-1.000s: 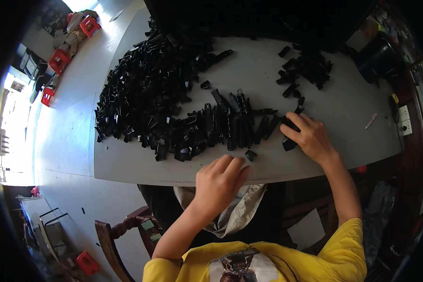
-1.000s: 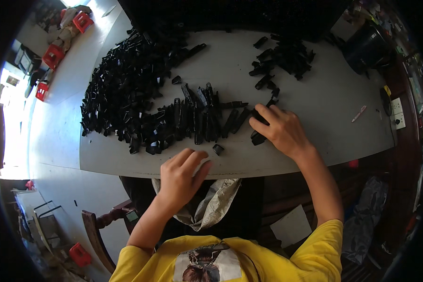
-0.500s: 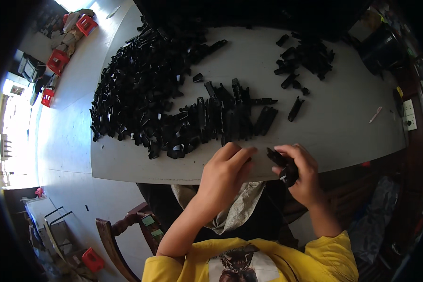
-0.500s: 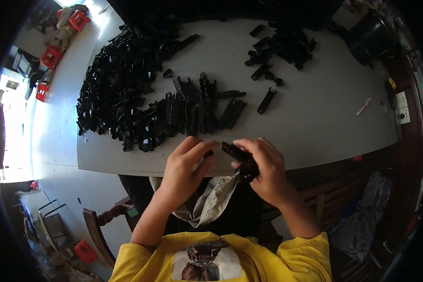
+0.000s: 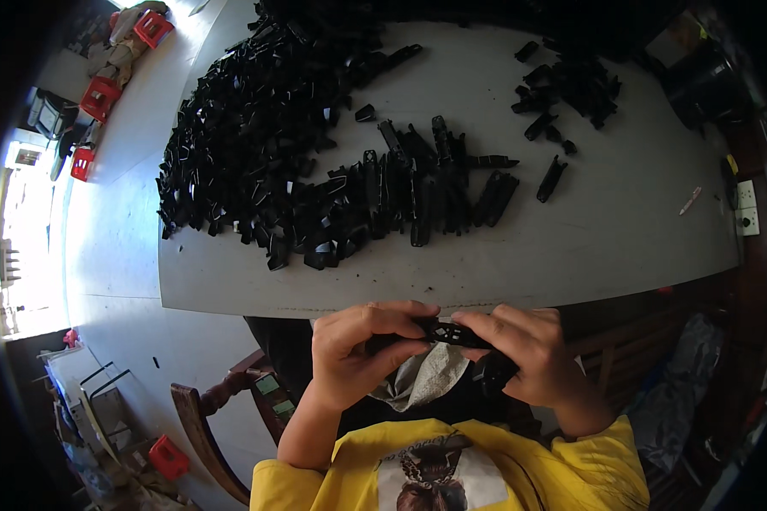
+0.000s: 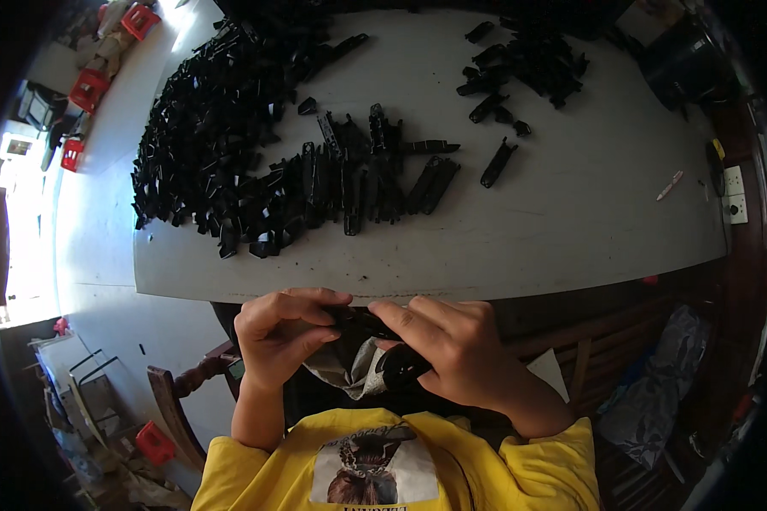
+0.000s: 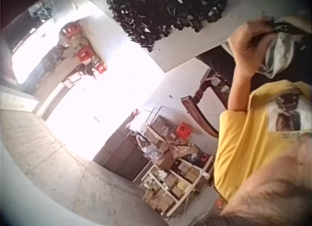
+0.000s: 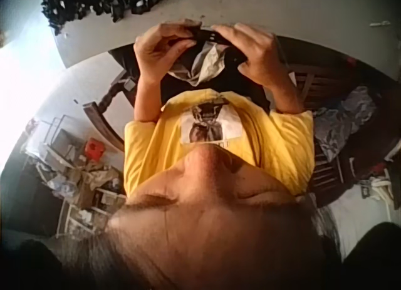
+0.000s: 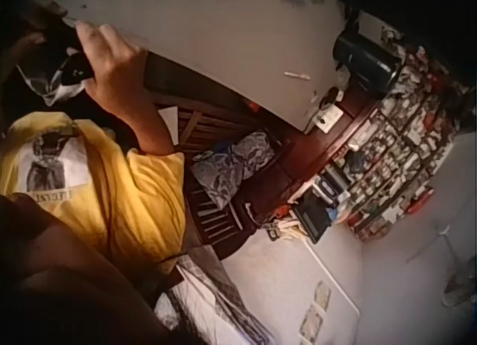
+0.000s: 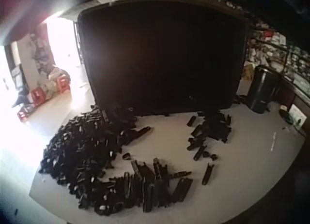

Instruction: Packaging small black plastic components into a collection bag.

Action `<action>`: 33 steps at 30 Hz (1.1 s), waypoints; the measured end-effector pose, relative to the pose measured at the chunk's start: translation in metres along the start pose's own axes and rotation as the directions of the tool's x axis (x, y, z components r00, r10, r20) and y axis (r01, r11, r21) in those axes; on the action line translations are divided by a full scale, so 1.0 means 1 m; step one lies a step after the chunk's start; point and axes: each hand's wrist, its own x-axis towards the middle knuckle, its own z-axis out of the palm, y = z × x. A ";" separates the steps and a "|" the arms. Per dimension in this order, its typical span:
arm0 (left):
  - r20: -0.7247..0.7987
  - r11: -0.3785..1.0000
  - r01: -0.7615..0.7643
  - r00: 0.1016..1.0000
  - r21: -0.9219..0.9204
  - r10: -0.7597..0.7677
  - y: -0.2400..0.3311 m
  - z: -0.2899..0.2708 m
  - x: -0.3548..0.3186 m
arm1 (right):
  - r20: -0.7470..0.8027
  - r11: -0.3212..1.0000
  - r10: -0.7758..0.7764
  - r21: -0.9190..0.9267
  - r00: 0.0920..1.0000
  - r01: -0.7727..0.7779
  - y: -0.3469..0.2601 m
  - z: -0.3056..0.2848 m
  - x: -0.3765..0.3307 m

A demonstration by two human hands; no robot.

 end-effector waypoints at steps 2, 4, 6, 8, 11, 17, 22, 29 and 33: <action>-0.019 0.997 -0.071 0.997 0.024 0.072 -0.004 0.000 0.000 | 0.005 1.000 0.001 0.000 1.000 -0.001 -0.001 0.000 0.001; 0.006 0.997 -0.075 0.997 0.022 0.075 -0.001 -0.003 0.000 | 0.036 1.000 0.013 0.014 0.999 -0.013 -0.003 -0.001 0.002; 0.029 0.997 -0.078 0.997 0.022 0.077 0.001 -0.006 -0.002 | 0.054 1.000 -0.005 0.000 0.999 0.005 -0.003 -0.001 0.002; 0.104 0.996 -0.083 0.992 0.033 0.079 0.002 -0.008 -0.003 | 0.072 1.000 -0.024 -0.012 0.997 0.025 -0.002 -0.001 0.001; 0.002 0.944 -0.051 0.998 -0.325 0.055 0.002 0.005 -0.004 | 0.119 0.999 -0.039 0.000 0.992 0.040 -0.002 0.005 -0.001; 0.244 0.896 0.140 0.969 -0.422 -0.037 0.007 0.024 -0.014 | 0.128 0.957 -0.288 0.018 0.949 0.288 -0.010 0.033 -0.010; 0.213 0.917 0.100 0.977 -0.386 -0.016 0.003 0.025 -0.014 | 0.154 0.974 -0.226 0.055 0.962 0.220 -0.010 0.038 -0.004; -0.213 0.456 0.042 0.920 0.889 0.330 -0.024 -0.041 -0.007 | -0.057 0.898 0.006 -0.439 0.998 -0.030 0.044 -0.017 0.027; -0.216 0.398 0.106 0.945 0.911 0.244 -0.034 -0.049 -0.004 | -0.028 0.757 -0.051 -0.653 0.998 0.020 0.076 -0.033 0.047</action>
